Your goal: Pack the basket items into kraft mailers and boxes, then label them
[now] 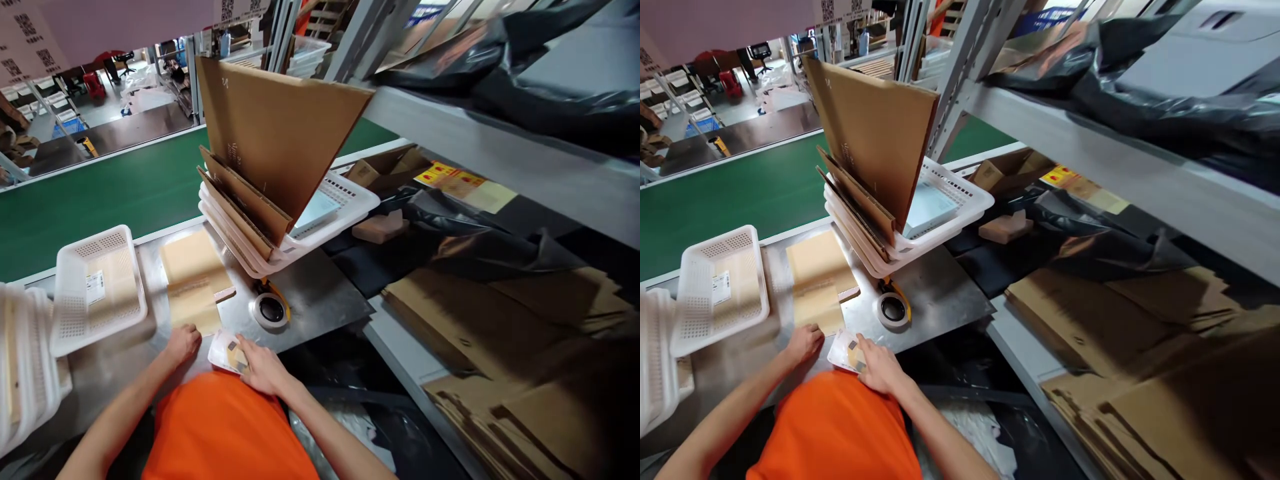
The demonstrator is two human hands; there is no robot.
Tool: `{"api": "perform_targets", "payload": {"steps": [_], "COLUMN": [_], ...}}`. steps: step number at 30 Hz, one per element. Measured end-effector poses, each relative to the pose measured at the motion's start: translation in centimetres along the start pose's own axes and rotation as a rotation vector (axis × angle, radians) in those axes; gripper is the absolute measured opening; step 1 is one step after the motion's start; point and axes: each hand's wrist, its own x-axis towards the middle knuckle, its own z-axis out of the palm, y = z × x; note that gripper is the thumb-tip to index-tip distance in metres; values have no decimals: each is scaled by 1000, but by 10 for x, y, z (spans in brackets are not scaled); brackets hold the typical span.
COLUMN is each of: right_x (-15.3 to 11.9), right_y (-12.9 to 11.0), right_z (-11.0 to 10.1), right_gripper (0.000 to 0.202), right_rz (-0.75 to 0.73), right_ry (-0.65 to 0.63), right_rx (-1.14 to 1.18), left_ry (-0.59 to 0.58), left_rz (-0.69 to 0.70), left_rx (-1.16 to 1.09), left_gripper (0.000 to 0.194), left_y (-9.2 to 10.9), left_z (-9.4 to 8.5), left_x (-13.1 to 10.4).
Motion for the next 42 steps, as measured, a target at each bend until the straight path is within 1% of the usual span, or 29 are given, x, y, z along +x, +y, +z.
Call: {"api": "perform_targets", "payload": {"steps": [4,9,15,18,24,27,31,36,38,42], "right_x": [1,1,2,3,4,5,6,6,7,10], "right_y": [0,-1,-2,-2,-1,-1,-1,0,1,3], "right_z": [-1,-3,-4,-4,-3,-3,-5,-5,-4,-5], "right_gripper": [99,98,99,99,99,101,102,103,104,102], "right_rz": [2,-9,-8,-18,-16,-24,-22,-9,-8,-21], "right_ry": [-19,-12,-26,-34,-34,-50,-70,-78,-83,-101], "right_rx": [-24,-19,-24,-19,-10,-22,-24,2,2,-27], "left_ry": [-12,-32,-78,-82,-97,-86,-53,-20,-9,-24], "left_rz": [-9,29,-29,-57,-31,-37,-51,-140,-159,-168], "left_rx": [16,18,25,12,-26,-37,-56,-85,-110,-171], "left_gripper": [38,38,35,36,31,32,34,41,38,30], "left_y": [1,-2,9,9,2,3,10,18,18,12], "left_z": [2,0,4,-1,-19,-20,-14,-8,-9,-13], "left_x": [4,6,13,16,18,17,13,13,14,19]}}
